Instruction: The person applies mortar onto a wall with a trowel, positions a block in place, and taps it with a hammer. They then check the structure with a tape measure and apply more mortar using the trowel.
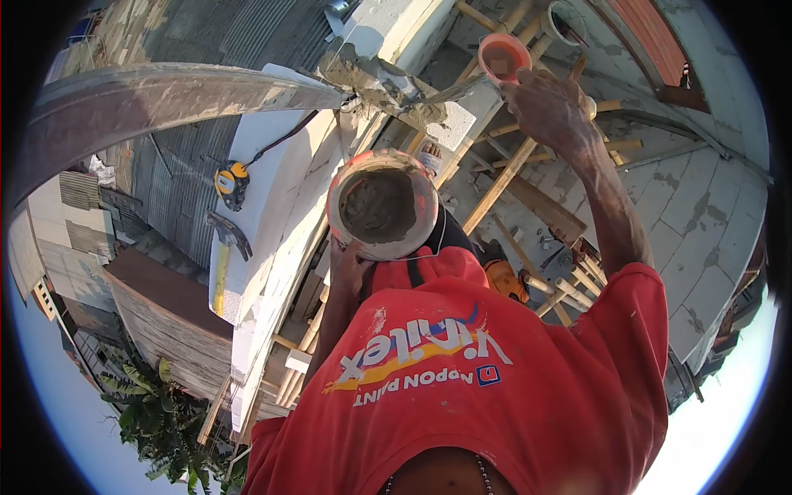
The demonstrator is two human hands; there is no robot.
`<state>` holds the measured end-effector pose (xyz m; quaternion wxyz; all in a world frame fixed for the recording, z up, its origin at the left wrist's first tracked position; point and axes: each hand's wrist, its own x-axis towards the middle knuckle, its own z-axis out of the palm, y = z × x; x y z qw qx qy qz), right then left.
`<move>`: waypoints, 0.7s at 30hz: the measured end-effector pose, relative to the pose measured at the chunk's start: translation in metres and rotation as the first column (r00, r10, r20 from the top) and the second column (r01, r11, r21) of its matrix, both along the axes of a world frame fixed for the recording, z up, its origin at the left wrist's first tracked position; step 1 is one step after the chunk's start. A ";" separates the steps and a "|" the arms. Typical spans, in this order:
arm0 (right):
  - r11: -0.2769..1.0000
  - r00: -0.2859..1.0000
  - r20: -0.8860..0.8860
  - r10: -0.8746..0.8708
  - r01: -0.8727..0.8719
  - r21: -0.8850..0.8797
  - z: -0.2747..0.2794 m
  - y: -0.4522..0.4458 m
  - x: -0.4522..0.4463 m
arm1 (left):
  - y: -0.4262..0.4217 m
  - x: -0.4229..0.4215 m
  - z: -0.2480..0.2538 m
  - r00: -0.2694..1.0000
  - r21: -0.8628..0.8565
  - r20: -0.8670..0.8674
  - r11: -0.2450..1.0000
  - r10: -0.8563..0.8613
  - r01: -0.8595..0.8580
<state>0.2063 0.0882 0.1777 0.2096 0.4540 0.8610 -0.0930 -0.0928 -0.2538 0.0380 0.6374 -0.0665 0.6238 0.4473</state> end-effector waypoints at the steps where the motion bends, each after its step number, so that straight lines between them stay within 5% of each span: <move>1: 0.998 0.998 0.010 -0.060 0.060 -0.018 0.003 -0.009 0.002 | 0.001 0.000 0.002 1.000 -0.010 0.000 1.000 -0.005 0.005; 3: 0.982 0.983 0.033 -0.181 0.182 -0.055 0.006 -0.028 0.005 | 0.005 0.000 0.006 1.000 -0.031 0.001 0.999 -0.017 0.017; 6: 0.895 0.889 -0.171 -0.424 0.383 -0.229 -0.003 -0.067 0.021 | 0.009 0.000 0.009 1.000 -0.040 0.003 0.999 -0.009 0.009; 9: 0.766 0.903 -0.051 -0.426 0.330 -0.552 -0.001 -0.098 0.019 | 0.010 -0.001 0.004 0.998 0.005 0.000 0.998 -0.061 0.061; 12: 0.707 0.979 0.126 -0.161 0.204 -0.677 -0.031 -0.130 -0.013 | 0.015 0.008 0.012 0.990 -0.013 -0.067 0.993 -0.120 0.120; 15: 0.946 0.983 -0.177 -0.043 -0.017 -0.324 -0.062 -0.180 -0.032 | 0.020 0.015 0.025 0.982 0.053 -0.093 0.984 -0.163 0.169; 18: 0.983 0.992 -0.126 -0.017 -0.007 -0.186 -0.084 -0.207 -0.051 | 0.016 0.015 0.024 0.968 0.132 -0.135 0.964 -0.211 0.229; 21: 0.953 0.967 -0.245 -0.077 -0.001 -0.303 -0.086 -0.225 -0.058 | 0.014 0.015 0.029 0.965 0.135 -0.118 0.959 -0.233 0.248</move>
